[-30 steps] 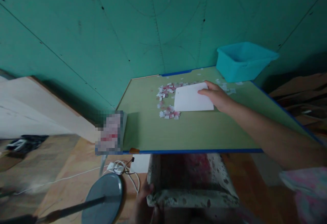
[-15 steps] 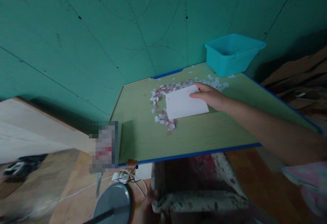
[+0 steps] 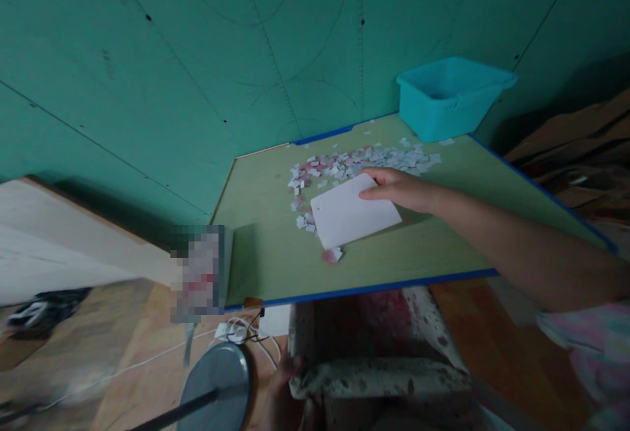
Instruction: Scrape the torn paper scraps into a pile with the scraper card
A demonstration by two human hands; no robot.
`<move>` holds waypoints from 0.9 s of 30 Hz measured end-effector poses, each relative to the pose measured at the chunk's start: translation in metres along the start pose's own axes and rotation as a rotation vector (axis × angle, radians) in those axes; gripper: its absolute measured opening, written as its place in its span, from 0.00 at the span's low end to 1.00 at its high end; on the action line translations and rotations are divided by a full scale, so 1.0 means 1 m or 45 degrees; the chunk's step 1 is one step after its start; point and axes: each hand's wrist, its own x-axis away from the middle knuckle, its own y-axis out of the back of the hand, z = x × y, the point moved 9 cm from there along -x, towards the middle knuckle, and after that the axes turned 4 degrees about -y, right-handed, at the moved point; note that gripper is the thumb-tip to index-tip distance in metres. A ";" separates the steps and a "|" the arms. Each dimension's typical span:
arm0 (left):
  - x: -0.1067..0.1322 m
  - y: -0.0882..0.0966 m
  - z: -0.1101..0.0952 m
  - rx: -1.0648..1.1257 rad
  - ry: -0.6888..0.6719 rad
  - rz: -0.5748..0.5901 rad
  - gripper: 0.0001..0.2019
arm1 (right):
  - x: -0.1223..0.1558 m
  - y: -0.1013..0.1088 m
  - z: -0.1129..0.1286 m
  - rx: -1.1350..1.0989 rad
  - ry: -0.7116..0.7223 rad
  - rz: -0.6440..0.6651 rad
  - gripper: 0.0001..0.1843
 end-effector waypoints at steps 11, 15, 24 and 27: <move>-0.004 -0.003 -0.005 -0.143 -0.082 0.081 0.15 | 0.006 -0.002 0.009 0.034 0.034 -0.007 0.09; -0.003 -0.006 -0.008 -0.082 -0.152 0.058 0.19 | 0.003 0.010 0.010 0.217 0.088 -0.089 0.09; -0.003 0.007 -0.008 -0.168 -0.115 0.035 0.14 | 0.006 0.025 0.021 0.191 0.184 -0.269 0.10; -0.003 0.007 -0.006 -0.154 -0.080 0.082 0.13 | 0.007 0.007 0.016 0.189 0.124 -0.105 0.10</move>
